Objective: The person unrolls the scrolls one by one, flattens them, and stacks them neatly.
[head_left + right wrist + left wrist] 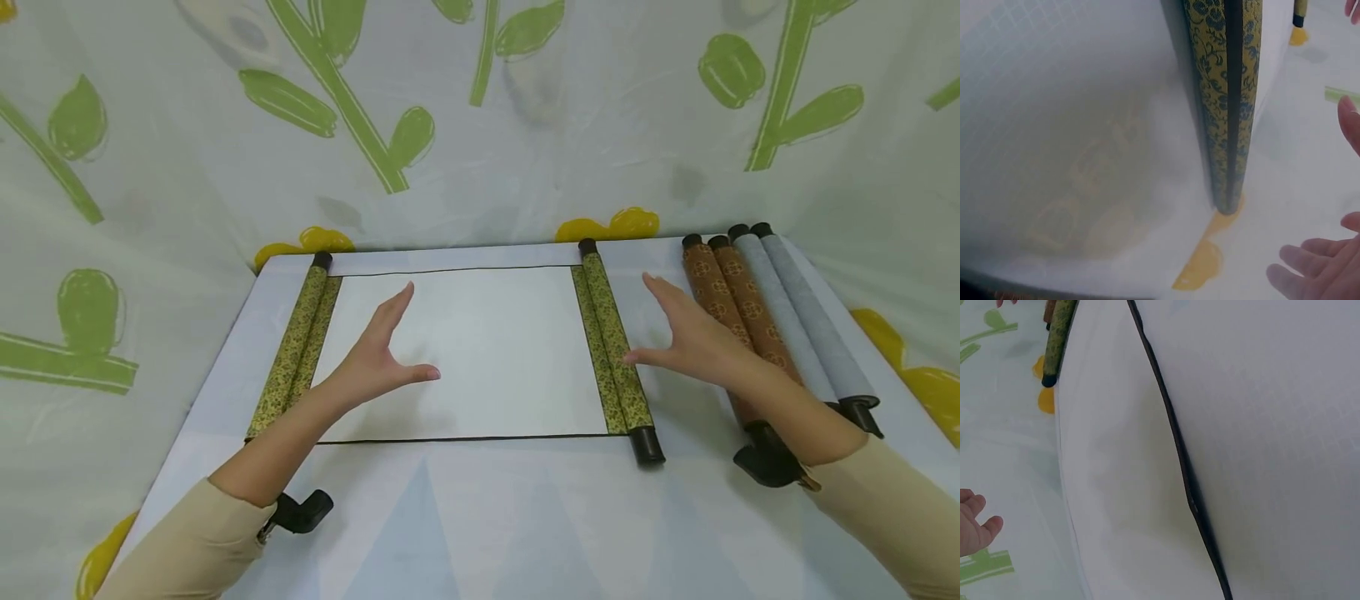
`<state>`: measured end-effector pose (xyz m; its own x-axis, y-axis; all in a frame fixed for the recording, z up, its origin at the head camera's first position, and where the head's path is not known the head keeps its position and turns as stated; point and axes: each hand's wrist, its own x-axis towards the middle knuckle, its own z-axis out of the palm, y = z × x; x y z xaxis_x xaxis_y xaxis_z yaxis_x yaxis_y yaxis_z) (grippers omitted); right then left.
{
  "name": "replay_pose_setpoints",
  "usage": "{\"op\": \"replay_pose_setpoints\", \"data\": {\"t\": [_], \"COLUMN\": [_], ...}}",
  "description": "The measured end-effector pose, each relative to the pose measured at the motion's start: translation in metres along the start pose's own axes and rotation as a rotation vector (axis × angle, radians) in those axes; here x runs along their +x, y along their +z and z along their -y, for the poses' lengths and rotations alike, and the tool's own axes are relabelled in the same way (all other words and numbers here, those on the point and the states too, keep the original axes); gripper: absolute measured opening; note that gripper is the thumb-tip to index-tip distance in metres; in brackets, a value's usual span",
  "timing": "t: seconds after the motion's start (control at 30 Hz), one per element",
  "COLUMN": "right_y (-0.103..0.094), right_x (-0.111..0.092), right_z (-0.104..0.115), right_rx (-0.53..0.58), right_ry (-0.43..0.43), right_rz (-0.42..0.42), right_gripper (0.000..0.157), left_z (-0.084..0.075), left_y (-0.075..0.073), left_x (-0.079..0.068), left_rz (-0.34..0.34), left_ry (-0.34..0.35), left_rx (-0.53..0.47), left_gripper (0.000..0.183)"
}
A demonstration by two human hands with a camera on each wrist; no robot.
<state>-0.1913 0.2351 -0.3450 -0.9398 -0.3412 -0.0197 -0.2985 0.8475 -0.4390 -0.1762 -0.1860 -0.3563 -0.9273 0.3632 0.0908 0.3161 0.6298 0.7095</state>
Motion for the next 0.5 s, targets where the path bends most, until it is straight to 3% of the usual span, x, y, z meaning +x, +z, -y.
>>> {"op": "replay_pose_setpoints", "data": {"t": [0.2, 0.5], "right_y": [-0.013, -0.026], "right_x": [-0.012, -0.024], "right_z": [-0.006, -0.015], "right_rx": [-0.067, -0.132], "right_ry": [0.039, 0.022], "right_rz": [-0.026, -0.090], "right_gripper": [0.110, 0.104], "left_z": [-0.011, -0.035], "left_y": [0.004, 0.011], "left_x": [0.007, 0.020], "left_rz": [0.008, 0.045], "left_ry": [0.085, 0.125], "left_rx": [0.089, 0.129], "left_gripper": [0.111, 0.110]}}
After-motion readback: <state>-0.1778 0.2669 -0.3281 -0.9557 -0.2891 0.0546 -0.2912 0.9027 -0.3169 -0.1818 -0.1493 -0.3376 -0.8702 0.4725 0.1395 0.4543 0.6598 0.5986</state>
